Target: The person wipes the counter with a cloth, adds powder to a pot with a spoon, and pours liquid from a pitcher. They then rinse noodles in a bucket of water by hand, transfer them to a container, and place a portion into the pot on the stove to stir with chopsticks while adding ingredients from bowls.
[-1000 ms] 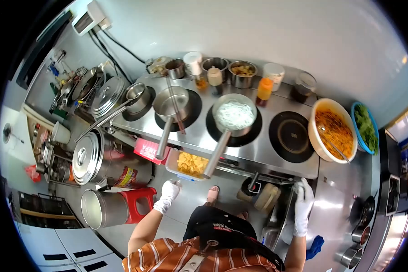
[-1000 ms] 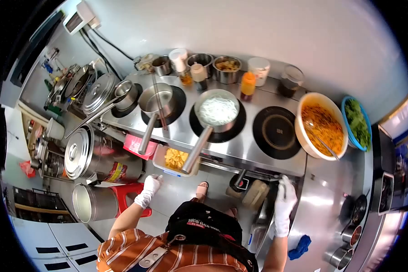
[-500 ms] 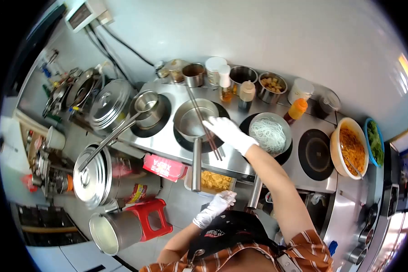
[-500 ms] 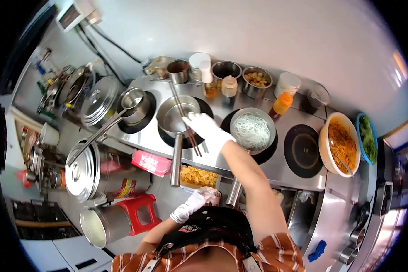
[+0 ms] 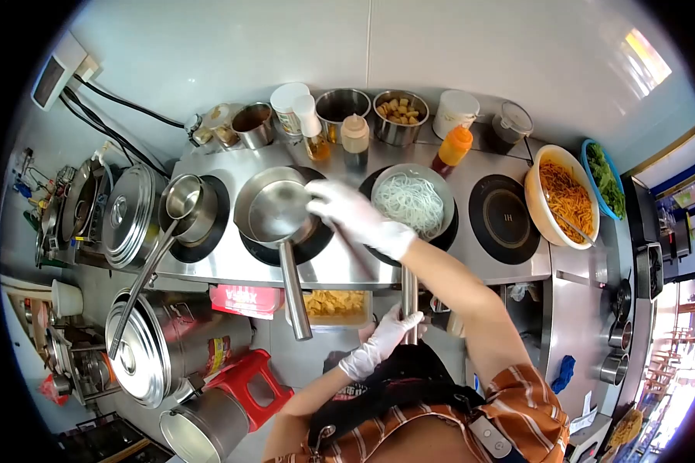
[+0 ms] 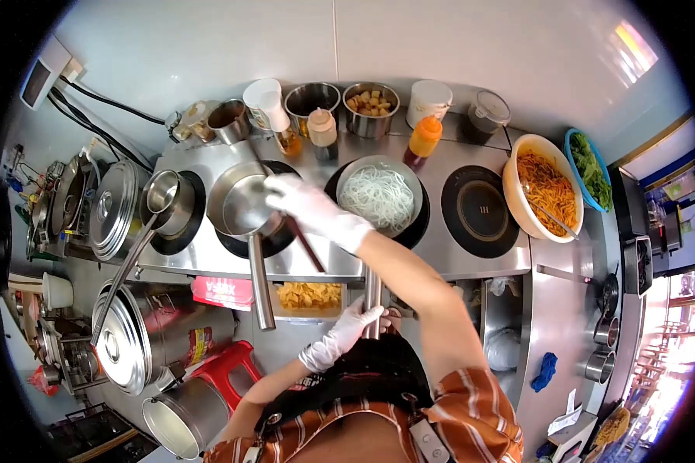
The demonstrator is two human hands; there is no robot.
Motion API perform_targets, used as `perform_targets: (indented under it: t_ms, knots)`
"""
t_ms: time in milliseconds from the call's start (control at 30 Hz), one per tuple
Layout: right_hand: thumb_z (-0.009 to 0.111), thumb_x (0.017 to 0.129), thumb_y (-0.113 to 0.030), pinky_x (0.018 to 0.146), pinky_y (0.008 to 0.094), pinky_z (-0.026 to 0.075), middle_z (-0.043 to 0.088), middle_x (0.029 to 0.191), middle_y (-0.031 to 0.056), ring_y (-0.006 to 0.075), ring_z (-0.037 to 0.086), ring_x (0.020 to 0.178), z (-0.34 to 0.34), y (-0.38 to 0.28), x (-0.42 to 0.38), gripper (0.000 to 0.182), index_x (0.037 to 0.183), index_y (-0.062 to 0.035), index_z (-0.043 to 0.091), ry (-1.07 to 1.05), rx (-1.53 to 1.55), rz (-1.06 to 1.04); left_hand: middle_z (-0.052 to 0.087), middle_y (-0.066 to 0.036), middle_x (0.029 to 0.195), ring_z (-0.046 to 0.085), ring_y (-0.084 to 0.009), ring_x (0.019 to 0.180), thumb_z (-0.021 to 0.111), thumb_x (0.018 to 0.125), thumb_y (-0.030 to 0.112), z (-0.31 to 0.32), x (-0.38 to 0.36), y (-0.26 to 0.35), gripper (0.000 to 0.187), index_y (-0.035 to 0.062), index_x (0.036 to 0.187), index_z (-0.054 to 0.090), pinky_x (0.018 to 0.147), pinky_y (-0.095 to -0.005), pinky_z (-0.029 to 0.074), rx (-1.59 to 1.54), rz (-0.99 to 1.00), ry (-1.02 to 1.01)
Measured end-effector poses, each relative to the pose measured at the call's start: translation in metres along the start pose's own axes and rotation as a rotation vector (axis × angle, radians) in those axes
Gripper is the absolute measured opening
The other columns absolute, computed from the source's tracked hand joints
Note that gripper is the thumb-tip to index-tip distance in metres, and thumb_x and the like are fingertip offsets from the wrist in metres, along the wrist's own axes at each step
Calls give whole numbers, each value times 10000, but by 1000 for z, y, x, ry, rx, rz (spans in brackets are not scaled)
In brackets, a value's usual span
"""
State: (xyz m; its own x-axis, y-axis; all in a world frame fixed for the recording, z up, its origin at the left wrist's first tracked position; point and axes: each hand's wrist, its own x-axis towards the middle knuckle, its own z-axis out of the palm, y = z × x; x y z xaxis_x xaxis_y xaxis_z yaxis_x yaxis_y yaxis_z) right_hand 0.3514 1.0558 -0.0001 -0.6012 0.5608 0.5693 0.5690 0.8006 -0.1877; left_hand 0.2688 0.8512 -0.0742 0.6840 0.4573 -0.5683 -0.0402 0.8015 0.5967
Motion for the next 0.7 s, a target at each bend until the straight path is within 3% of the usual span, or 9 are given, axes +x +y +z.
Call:
perform_targets:
  t_ms: [100, 133, 233, 300, 367, 433, 567, 700]
  knots:
    - [586, 808, 13, 881, 315, 437, 581, 1120, 108, 246, 562, 999, -83, -18, -59, 241, 1020, -93, 624, 437, 184, 449, 602, -54, 792, 622, -156, 625, 619, 867, 110, 0, 9, -4, 376, 56, 1185, 427, 527, -288, 520, 96, 42, 45]
    - [579, 837, -14, 911, 324, 427, 595, 1103, 116, 233, 561, 1028, -117, -28, -76, 168, 991, -57, 630, 566, 219, 525, 569, -46, 723, 608, -159, 588, 622, 849, 85, 1, 7, 3, 360, 60, 1150, 426, 490, -293, 507, 108, 13, 70]
    - [503, 901, -23, 900, 341, 464, 588, 1086, 130, 232, 579, 1012, -185, -42, -145, 134, 963, -13, 621, 690, -27, 750, 562, -52, 728, 588, -157, 573, 620, 824, 74, -5, 7, 20, 347, 35, 1119, 440, 487, -288, 500, 171, 20, 127]
    - [471, 924, -25, 872, 326, 501, 582, 1078, 141, 227, 604, 965, -204, -48, -188, 156, 972, 23, 611, 958, 323, 806, 562, -54, 739, 577, -151, 578, 610, 817, 68, -13, 11, 28, 339, 21, 1110, 446, 490, -286, 498, 205, 39, 136]
    - [467, 927, -26, 856, 314, 519, 576, 1080, 146, 225, 621, 923, -222, -62, -218, 168, 991, 46, 604, 1010, 437, 943, 559, -54, 749, 575, -145, 593, 599, 821, 59, -22, 14, 27, 320, 24, 1105, 456, 491, -279, 493, 229, 3, 145]
    - [487, 919, -29, 854, 310, 520, 598, 1062, 143, 227, 623, 925, -231, -69, -244, 170, 998, 52, 615, 905, 442, 1056, 565, -58, 749, 575, -148, 594, 601, 818, 58, -18, 7, 31, 307, 29, 1091, 463, 492, -286, 493, 217, -37, 157]
    - [550, 888, -25, 841, 279, 496, 625, 1045, 116, 186, 621, 915, -218, -75, -258, 164, 1016, 40, 629, 789, 514, 1080, 569, -57, 742, 575, -151, 591, 610, 815, 63, -27, -2, 24, 353, 32, 1133, 458, 502, -289, 497, 283, -35, 151]
    - [610, 823, 29, 833, 257, 472, 670, 947, 97, 152, 618, 906, -193, -71, -241, 138, 949, 14, 664, 658, 382, 1014, 600, -65, 772, 587, -153, 600, 616, 829, 84, -32, -9, 18, 419, 9, 1209, 454, 529, -286, 508, 221, -15, 177]
